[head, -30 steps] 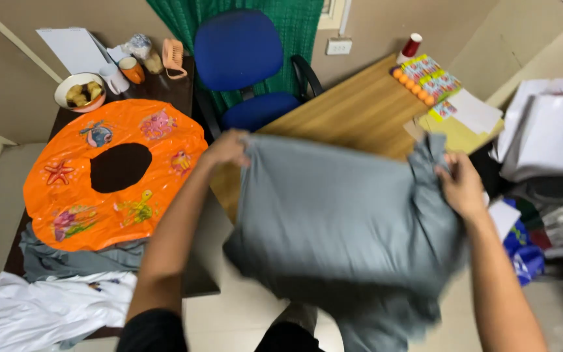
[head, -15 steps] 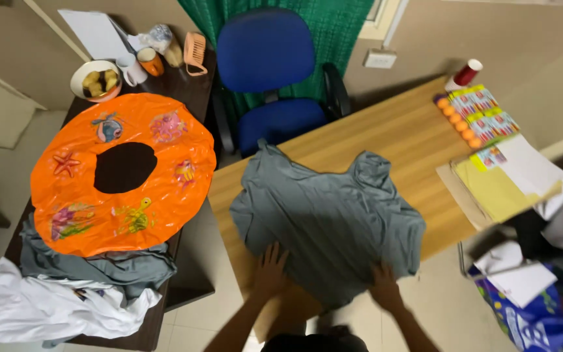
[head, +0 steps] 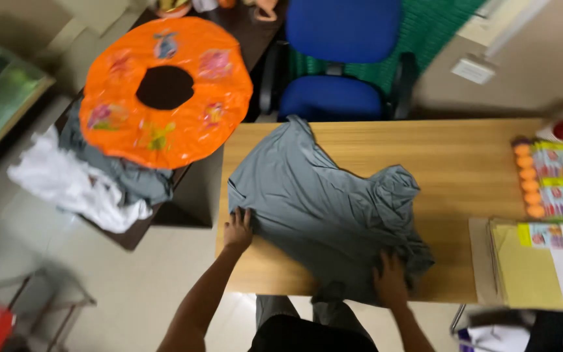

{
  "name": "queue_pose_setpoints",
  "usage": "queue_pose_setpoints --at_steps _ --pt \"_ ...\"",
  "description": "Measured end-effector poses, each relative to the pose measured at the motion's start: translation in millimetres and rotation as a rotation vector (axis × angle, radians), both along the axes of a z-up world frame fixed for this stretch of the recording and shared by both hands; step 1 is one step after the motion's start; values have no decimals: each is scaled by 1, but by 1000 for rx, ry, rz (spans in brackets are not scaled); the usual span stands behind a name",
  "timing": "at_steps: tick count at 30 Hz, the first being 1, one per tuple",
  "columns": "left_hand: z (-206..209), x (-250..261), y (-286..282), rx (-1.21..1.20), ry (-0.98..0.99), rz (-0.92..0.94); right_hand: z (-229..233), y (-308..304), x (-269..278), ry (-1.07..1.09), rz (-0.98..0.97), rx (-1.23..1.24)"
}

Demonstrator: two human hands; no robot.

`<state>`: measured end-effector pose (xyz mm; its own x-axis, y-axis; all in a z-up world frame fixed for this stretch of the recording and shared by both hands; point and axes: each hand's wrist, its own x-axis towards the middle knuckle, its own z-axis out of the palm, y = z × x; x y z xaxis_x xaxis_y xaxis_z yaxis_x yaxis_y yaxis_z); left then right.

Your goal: Organize papers and fold t-shirts on a desk.

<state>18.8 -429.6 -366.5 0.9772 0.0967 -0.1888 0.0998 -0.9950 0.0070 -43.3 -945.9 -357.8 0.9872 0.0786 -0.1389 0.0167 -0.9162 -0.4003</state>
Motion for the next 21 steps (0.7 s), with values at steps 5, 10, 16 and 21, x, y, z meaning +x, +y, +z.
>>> queue_pose_setpoints --at_steps 5,10,16,21 --pt "-61 -122 -80 9 -66 -263 3 -69 61 -83 65 60" --pt "58 -150 -96 -411 234 -262 36 -35 72 -61 127 99" --pt "90 -145 -75 -380 -36 -119 -2 136 -23 220 521 491" --pt "36 -161 -70 -302 110 -399 33 225 -66 265 788 -33"
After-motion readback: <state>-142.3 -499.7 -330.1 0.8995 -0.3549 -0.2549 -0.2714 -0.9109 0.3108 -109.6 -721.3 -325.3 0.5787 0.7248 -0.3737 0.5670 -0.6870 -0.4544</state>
